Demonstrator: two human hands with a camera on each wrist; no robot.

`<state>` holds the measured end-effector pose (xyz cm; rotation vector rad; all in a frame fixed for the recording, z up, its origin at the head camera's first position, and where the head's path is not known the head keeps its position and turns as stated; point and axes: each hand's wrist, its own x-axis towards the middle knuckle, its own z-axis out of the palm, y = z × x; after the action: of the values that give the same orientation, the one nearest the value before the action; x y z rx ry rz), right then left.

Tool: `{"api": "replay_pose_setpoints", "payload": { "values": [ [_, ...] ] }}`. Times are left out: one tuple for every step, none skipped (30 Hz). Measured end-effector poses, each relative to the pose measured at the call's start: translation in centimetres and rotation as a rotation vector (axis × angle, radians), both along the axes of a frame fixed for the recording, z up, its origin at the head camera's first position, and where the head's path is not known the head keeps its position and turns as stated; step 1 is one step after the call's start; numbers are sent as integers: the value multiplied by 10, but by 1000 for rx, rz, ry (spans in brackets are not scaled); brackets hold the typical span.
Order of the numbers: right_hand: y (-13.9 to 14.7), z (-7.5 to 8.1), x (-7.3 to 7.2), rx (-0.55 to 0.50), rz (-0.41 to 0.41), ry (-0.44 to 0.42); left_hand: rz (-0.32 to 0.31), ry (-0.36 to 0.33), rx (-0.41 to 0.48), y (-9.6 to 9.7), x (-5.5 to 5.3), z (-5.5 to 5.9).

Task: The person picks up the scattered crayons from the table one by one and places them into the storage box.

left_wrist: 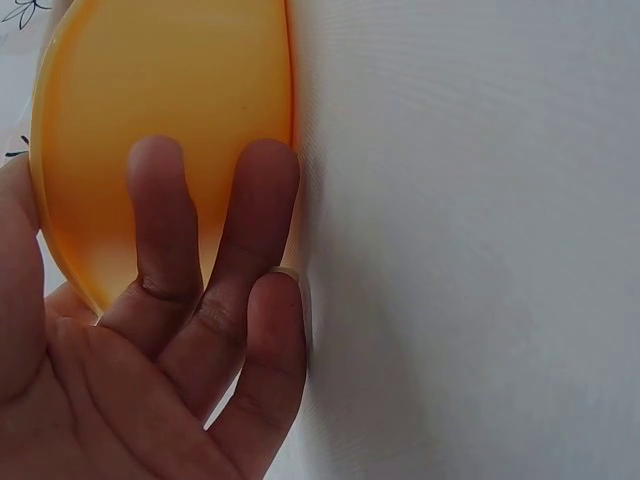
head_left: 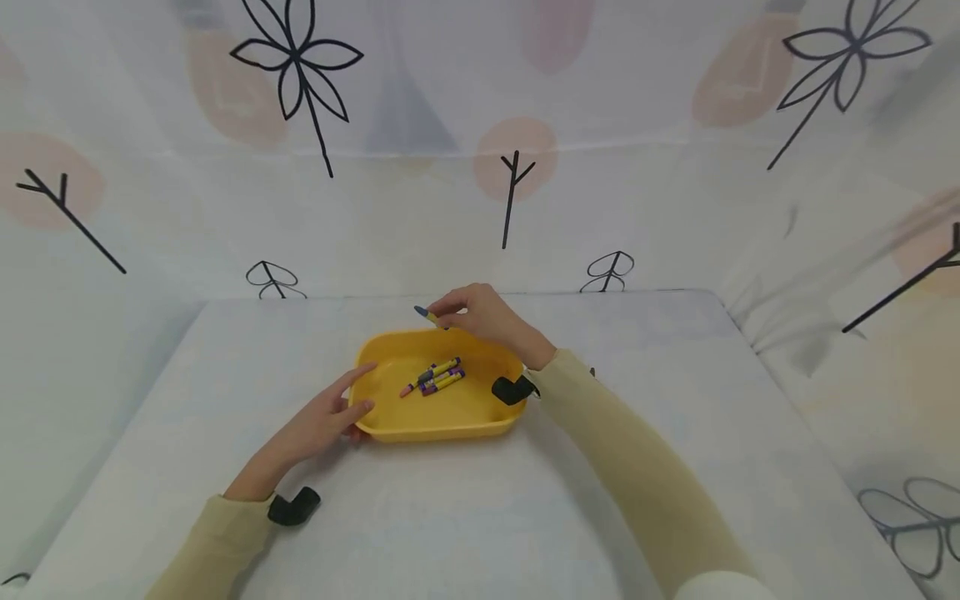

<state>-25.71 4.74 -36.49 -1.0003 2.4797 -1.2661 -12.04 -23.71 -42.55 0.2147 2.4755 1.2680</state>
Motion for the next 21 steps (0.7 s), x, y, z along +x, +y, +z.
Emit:
{"api": "replay_pose_setpoints", "payload": {
  "values": [
    [-1, -4, -1, 12, 6, -18, 1, 0, -2, 0, 0, 0],
    [-1, -7, -1, 27, 9, -42, 1, -1, -1, 0, 0, 0],
    [-1, -10, -2, 48, 12, -59, 4, -3, -1, 0, 1, 0],
    [-1, -13, -2, 74, 16, -70, 0, -2, -1, 0, 1, 0],
    [-1, -15, -2, 101, 20, -75, 2, -4, -1, 0, 1, 0],
    [-1, -18, -2, 124, 25, -82, 1, -4, 1, 0, 1, 0],
    [-2, -19, -2, 149, 33, -74, -1, -3, 4, -1, 2, 0],
    [-2, -19, -1, 174, 42, -58, -4, 0, 7, -1, 2, 0],
    [-3, -20, -1, 200, 52, -34, -6, 2, 9, -1, 2, 0],
    [-4, -21, -1, 224, 61, -11, -9, 6, 10, -1, 2, 1],
    [-4, -21, -1, 250, 64, 8, -6, 6, 14, -1, 2, 1],
    [-5, -21, 0, 277, 70, 31, -8, 8, 16, -1, 1, 1],
    [-7, -20, 0, 307, 73, 57, -11, 10, 19, -1, 1, 2],
    [-8, -20, 1, 342, 77, 81, -15, 12, 23, -1, 1, 2],
    [-9, -20, 2, 372, 81, 92, -15, 11, 26, 0, 1, 2],
    [-10, -20, 3, 403, 83, 105, -15, 11, 28, 0, 1, 2],
    [-11, -20, 4, 431, 83, 109, -15, 11, 32, 0, 1, 2],
    [-12, -19, 5, 457, 86, 117, -16, 11, 35, 1, 1, 2],
    [-13, -19, 5, 479, 89, 124, -17, 11, 38, 1, 1, 2],
    [-14, -19, 6, 495, 92, 125, -18, 11, 38, 1, 1, 2],
    [-14, -19, 7, 504, 93, 123, -17, 12, 38, 1, 1, 1]
  ]
}}
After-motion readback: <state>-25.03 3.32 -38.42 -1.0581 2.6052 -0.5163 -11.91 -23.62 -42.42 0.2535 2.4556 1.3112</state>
